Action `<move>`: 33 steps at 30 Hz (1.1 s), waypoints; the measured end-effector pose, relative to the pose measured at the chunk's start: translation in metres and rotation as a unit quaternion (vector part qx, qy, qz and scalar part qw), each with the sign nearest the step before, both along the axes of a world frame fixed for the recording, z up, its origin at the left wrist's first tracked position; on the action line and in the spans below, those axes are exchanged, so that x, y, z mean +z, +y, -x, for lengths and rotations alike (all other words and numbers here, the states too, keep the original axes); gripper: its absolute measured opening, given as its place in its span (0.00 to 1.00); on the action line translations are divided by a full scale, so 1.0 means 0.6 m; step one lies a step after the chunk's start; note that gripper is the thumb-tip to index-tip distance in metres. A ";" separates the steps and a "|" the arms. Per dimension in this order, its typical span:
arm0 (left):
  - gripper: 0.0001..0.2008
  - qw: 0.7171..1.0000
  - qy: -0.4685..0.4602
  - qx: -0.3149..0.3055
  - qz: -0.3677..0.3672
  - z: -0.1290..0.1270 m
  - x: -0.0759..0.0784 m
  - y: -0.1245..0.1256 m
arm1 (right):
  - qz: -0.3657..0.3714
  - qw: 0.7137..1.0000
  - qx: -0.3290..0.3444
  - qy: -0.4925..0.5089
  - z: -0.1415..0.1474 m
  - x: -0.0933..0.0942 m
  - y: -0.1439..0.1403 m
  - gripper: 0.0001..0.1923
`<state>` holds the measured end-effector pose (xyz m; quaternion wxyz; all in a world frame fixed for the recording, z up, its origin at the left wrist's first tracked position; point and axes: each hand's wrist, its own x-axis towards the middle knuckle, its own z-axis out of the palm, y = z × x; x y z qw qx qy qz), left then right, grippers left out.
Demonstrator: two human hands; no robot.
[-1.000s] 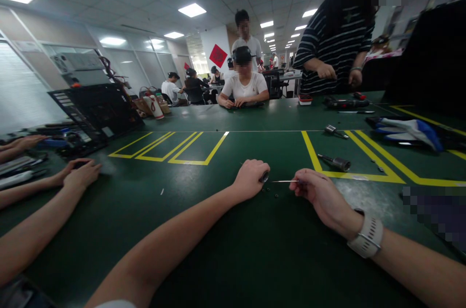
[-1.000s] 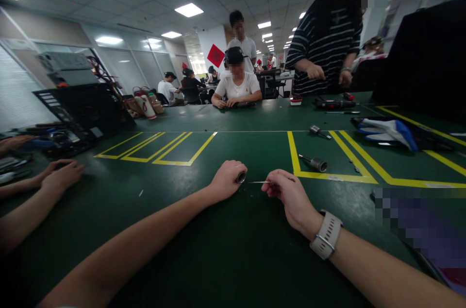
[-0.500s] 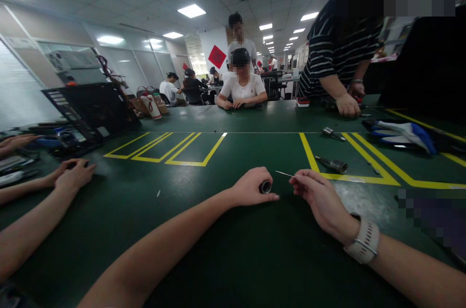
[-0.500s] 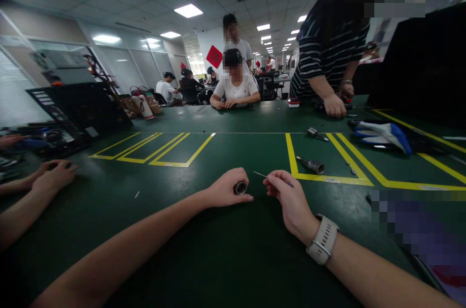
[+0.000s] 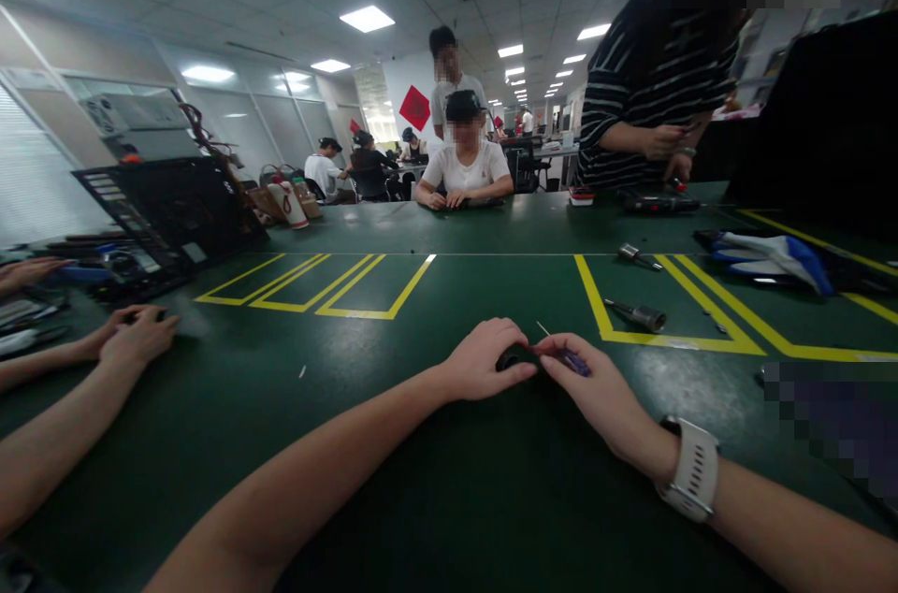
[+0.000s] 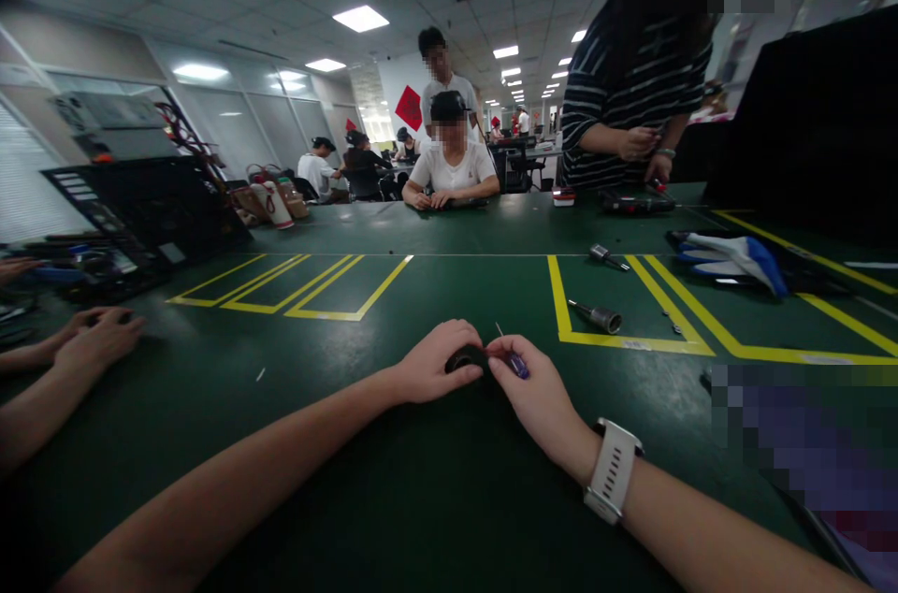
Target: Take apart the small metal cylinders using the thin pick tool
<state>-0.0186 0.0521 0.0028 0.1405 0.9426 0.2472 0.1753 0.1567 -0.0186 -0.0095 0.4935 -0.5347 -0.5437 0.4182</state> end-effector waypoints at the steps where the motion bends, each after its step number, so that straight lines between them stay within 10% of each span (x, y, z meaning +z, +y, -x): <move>1: 0.16 1.000 -0.020 0.014 0.007 0.001 -0.003 0.002 | 0.000 1.000 0.006 -0.004 0.000 0.000 -0.001 0.06; 5: 0.14 0.970 -0.190 0.144 0.044 0.004 -0.020 0.020 | -0.012 0.999 0.024 -0.029 0.003 -0.007 -0.002 0.08; 10: 0.11 0.837 -0.406 0.351 0.108 0.008 -0.042 0.052 | -0.018 0.996 0.043 -0.073 0.009 -0.007 -0.008 0.10; 13: 0.11 0.804 -0.419 0.401 0.135 0.010 -0.047 0.063 | -0.030 0.994 0.048 -0.090 0.011 -0.006 -0.010 0.11; 20: 0.09 0.862 -0.383 0.331 0.028 -0.009 -0.008 0.068 | -0.047 0.995 0.057 -0.068 0.016 -0.013 -0.007 0.09; 26: 0.13 0.993 -0.071 0.095 0.011 -0.131 0.068 0.069 | -0.039 0.996 0.048 -0.062 0.023 -0.012 -0.004 0.08; 33: 0.24 0.983 0.184 -0.023 -0.004 -0.300 0.070 0.058 | -0.058 0.994 0.077 -0.043 0.021 -0.008 -0.008 0.10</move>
